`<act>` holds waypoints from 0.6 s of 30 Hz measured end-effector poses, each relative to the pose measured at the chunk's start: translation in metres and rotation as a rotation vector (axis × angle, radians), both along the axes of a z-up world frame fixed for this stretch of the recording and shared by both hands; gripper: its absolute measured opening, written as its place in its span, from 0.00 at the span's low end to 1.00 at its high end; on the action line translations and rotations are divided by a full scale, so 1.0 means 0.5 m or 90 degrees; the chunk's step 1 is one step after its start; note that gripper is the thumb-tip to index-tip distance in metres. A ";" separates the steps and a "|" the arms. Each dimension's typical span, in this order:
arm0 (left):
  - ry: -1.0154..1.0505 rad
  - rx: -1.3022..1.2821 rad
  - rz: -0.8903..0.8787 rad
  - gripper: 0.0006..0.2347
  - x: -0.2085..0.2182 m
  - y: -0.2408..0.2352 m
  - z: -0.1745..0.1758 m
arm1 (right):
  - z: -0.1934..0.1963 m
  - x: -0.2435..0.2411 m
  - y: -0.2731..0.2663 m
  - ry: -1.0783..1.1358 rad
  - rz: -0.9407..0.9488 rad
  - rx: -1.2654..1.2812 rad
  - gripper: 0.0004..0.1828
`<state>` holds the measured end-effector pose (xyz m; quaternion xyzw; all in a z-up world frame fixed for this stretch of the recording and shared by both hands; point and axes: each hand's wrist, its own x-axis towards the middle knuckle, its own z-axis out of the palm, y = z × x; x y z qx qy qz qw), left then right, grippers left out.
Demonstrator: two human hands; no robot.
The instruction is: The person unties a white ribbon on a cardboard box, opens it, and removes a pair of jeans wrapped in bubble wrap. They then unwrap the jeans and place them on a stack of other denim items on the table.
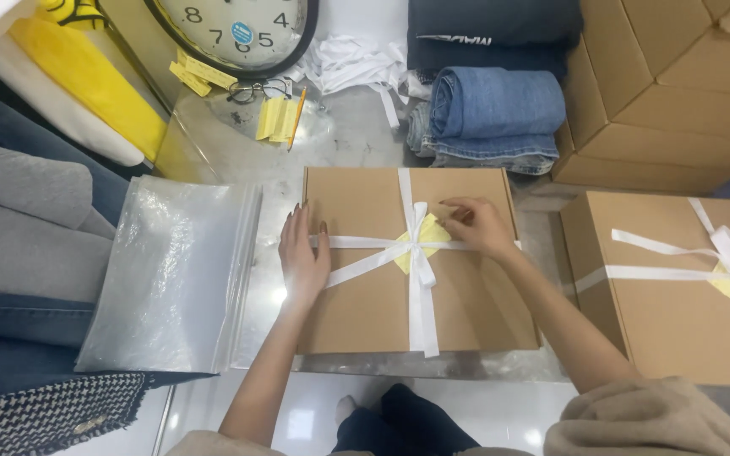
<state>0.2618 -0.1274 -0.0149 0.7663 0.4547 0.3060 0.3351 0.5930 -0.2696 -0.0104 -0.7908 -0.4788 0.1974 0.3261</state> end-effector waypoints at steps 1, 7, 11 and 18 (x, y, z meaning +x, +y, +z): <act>-0.002 0.002 0.009 0.25 0.008 -0.003 0.002 | 0.001 0.001 0.014 -0.002 0.009 0.002 0.26; 0.043 -0.017 0.061 0.27 0.035 -0.020 0.026 | -0.034 0.026 0.068 -0.013 0.098 -0.053 0.24; 0.044 0.013 0.091 0.25 0.048 -0.001 0.004 | -0.047 0.040 0.094 -0.021 0.107 -0.103 0.16; 0.081 0.078 0.040 0.16 0.103 0.023 0.017 | -0.066 0.151 0.112 0.013 0.026 -0.105 0.13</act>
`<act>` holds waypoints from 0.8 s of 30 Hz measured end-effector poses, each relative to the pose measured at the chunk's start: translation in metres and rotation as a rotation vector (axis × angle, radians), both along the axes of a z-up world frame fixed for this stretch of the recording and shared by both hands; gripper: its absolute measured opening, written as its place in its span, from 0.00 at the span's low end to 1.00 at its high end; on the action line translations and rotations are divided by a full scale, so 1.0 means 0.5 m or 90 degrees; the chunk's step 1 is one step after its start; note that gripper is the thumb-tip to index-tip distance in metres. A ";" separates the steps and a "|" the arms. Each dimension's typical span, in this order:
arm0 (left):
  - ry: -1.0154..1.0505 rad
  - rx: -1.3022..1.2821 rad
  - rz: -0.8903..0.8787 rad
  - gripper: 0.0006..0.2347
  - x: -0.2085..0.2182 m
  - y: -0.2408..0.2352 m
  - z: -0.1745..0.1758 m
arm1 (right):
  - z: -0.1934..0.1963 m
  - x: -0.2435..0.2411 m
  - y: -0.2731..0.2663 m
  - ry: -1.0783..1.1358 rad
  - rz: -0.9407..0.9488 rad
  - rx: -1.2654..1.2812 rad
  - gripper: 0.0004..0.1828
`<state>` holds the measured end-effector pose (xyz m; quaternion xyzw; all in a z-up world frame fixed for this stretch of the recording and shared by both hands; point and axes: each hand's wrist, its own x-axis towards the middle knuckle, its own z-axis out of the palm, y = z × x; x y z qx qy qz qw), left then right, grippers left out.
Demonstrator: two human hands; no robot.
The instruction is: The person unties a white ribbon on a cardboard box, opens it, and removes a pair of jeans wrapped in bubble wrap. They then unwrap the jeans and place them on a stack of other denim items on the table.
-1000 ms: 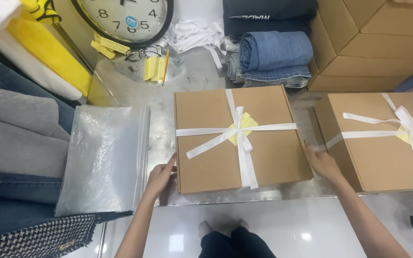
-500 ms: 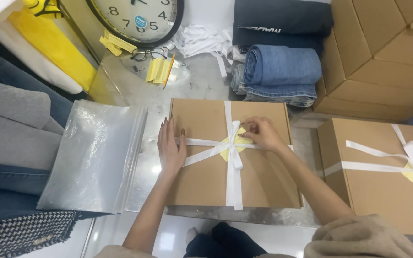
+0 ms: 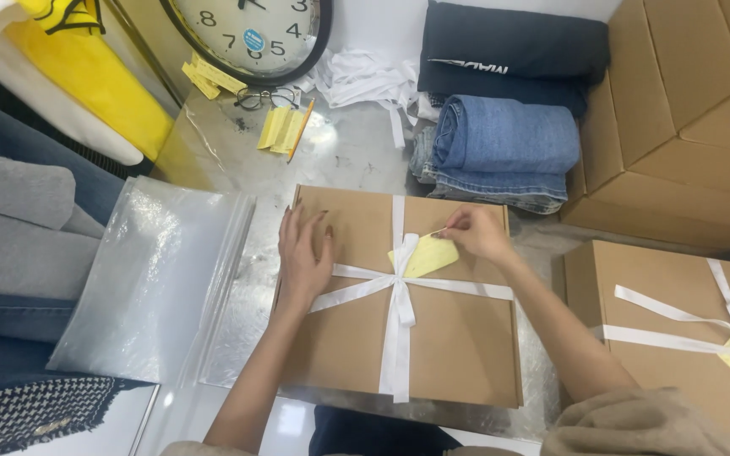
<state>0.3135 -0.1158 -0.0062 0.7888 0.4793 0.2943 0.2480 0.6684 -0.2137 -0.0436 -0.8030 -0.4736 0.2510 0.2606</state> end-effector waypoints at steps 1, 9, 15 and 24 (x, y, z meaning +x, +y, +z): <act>-0.001 0.000 -0.002 0.16 0.016 0.000 0.017 | 0.042 0.011 -0.008 -0.001 -0.002 0.000 0.13; -0.221 -0.203 -0.255 0.15 0.111 0.058 0.077 | 0.245 -0.026 0.065 0.165 -0.080 0.321 0.12; -0.176 -0.258 -0.218 0.05 0.011 0.134 0.061 | 0.254 -0.202 0.199 0.213 -0.010 0.295 0.12; -0.239 -0.444 -0.119 0.10 -0.150 0.409 -0.066 | 0.164 -0.377 0.378 0.072 -0.024 0.249 0.15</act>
